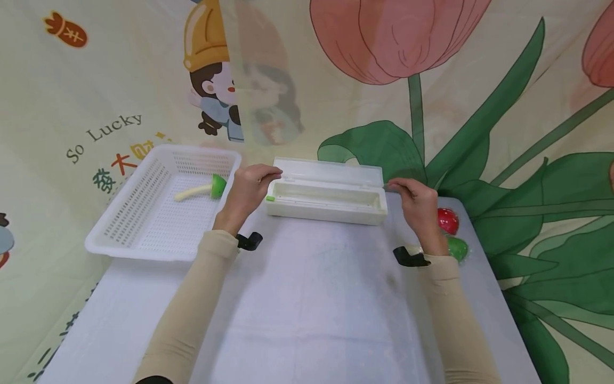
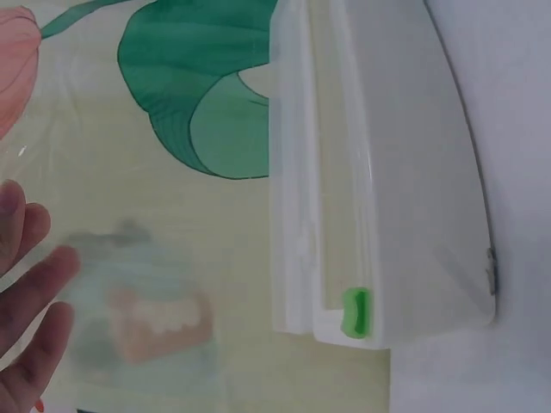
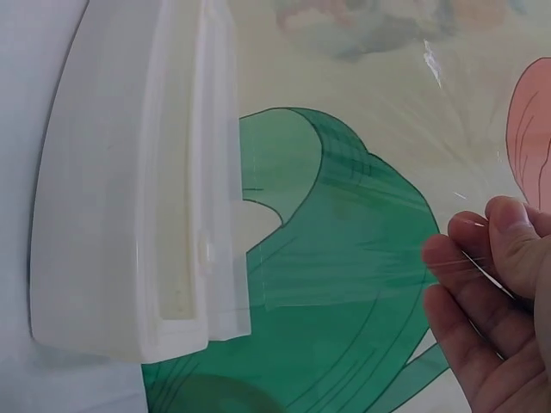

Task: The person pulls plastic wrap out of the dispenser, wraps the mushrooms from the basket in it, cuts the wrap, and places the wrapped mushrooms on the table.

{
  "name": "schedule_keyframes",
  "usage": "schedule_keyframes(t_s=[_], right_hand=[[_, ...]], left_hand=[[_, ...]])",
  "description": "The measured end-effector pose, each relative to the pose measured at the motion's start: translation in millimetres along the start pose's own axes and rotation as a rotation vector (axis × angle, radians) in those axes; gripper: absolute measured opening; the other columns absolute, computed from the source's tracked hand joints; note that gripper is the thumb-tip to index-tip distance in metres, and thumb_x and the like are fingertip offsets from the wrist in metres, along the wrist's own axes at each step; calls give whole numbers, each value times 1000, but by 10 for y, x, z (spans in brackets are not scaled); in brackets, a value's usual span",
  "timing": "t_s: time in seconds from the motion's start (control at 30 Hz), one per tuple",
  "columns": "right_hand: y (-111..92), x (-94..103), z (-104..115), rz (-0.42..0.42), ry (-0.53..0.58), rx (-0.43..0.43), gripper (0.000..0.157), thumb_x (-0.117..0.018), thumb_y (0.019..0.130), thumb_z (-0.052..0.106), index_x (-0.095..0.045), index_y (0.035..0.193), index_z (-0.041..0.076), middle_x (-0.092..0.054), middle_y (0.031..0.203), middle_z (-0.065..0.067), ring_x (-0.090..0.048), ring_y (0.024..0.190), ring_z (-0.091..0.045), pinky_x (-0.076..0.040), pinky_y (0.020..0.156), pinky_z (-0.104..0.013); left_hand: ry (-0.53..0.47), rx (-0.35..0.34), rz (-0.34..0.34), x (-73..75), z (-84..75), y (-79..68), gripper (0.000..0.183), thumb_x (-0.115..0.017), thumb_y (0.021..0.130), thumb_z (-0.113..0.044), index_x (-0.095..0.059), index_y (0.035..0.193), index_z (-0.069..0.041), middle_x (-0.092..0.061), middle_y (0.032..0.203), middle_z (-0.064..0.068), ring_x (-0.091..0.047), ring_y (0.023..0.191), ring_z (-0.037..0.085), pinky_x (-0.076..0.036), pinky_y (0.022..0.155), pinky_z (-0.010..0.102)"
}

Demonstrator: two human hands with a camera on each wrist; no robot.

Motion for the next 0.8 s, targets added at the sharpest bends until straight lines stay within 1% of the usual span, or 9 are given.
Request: schedule_keyframes(t_s=[0.23, 0.43, 0.63, 0.8], right_hand=[[21, 60, 82, -22, 1, 27, 11, -70, 92, -3, -77, 100, -7, -77, 98, -21, -74, 88, -36, -46, 89, -3], [75, 109, 163, -86, 27, 31, 11, -70, 94, 1, -78, 99, -5, -78, 96, -20, -74, 88, -33, -48, 89, -6], [57, 127, 166, -108, 14, 11, 10, -70, 92, -2, -77, 98, -6, -77, 96, -20, -74, 87, -34, -47, 89, -5], [55, 149, 186, -135, 13, 28, 9, -71, 91, -4, -77, 97, -6, -77, 94, -20, -74, 85, -35, -48, 89, -5]], left_hand=[[-7, -19, -29, 51, -51, 14, 11, -77, 90, -3, -80, 99, 0, -79, 95, 14, -77, 87, 29, -62, 80, 40], [-27, -34, -97, 123, -100, 42, 10, -77, 90, -3, -80, 99, 1, -79, 94, 14, -77, 85, 28, -62, 78, 40], [-53, -18, -130, 138, -99, 33, 9, -78, 89, -3, -80, 97, 1, -79, 93, 14, -76, 83, 28, -62, 75, 40], [-46, -38, -165, 163, -124, 45, 10, -77, 90, -5, -80, 97, 0, -79, 92, 14, -76, 82, 28, -61, 73, 40]])
Point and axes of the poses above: each hand's wrist, its own y-axis towards the middle knuckle, its own x-axis out of the back of the hand, z = x × y, the point moved 9 cm from there along y, towards the middle knuckle
